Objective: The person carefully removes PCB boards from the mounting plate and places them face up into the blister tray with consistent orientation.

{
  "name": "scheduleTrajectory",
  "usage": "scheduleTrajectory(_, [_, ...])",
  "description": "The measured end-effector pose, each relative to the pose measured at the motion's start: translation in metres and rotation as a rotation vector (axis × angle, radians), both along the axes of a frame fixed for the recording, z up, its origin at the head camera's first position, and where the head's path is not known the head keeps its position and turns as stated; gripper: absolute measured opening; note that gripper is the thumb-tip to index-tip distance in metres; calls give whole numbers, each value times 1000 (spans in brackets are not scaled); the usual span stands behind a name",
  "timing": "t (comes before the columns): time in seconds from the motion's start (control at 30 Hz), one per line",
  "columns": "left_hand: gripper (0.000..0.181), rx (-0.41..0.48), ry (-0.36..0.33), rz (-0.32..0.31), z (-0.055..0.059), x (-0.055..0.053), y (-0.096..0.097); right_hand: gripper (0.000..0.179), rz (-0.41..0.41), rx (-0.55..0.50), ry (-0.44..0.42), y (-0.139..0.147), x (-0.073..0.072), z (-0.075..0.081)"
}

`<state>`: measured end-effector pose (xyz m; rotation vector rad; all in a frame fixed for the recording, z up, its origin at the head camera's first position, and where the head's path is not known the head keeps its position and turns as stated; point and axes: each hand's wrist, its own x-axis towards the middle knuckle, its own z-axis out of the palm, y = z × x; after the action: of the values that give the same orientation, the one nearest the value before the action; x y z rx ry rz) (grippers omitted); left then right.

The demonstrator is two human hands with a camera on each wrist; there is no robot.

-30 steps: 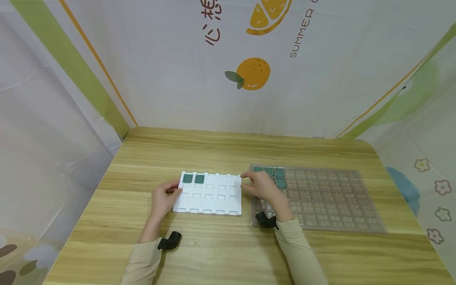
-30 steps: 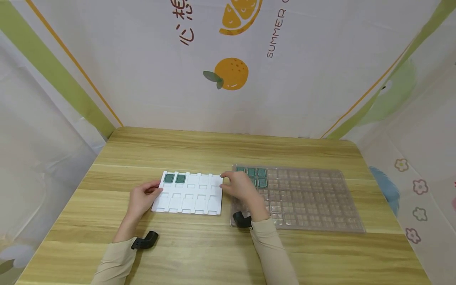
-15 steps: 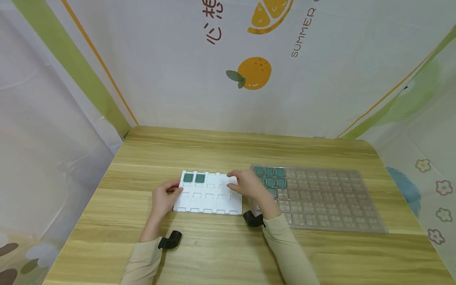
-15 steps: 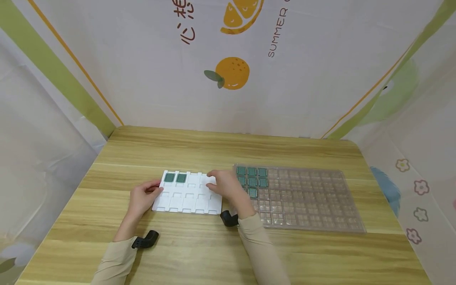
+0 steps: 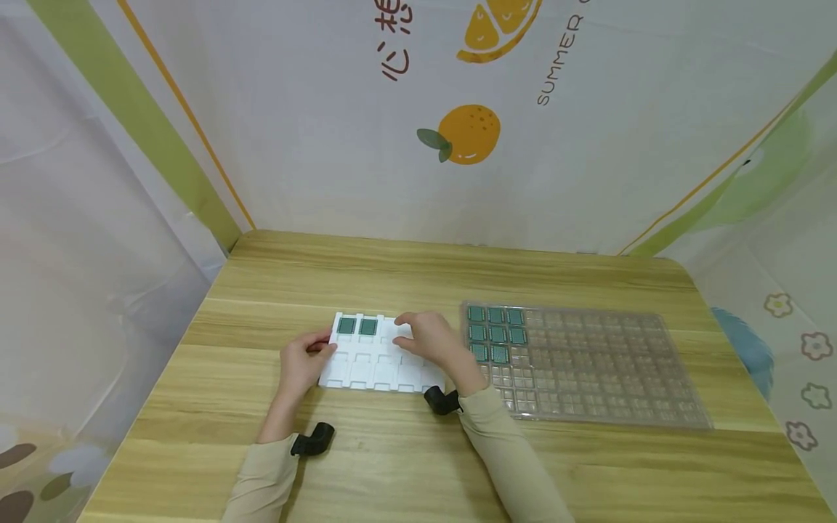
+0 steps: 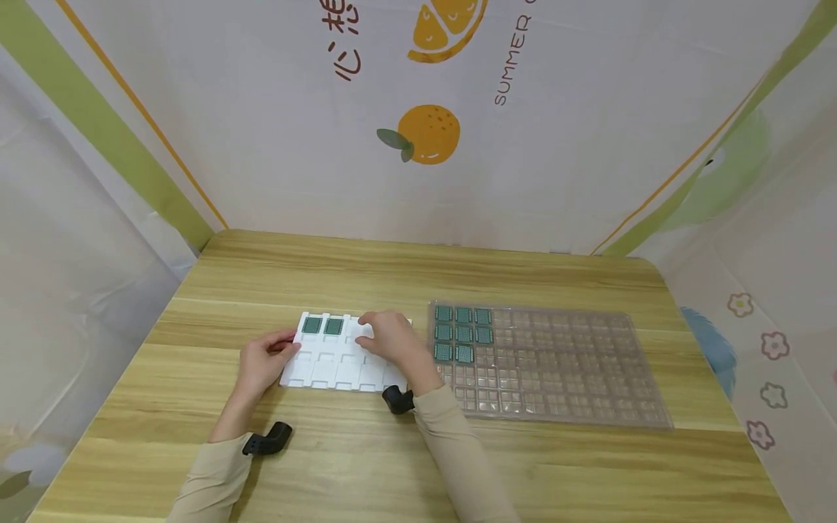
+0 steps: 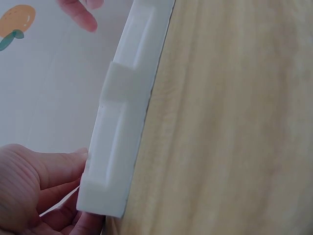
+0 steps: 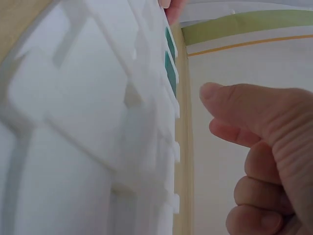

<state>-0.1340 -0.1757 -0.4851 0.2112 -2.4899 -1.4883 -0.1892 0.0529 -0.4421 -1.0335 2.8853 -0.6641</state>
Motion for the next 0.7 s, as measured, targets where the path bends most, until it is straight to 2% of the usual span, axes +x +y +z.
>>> scheduleTrajectory(0.53, [22, 8, 12, 7, 1, 1, 1, 29, -14, 47, -38, -27, -3, -3])
scheduleTrajectory(0.7, [22, 8, -5, 12, 2, 1, 1, 30, -28, 61, -62, -35, -5, -1])
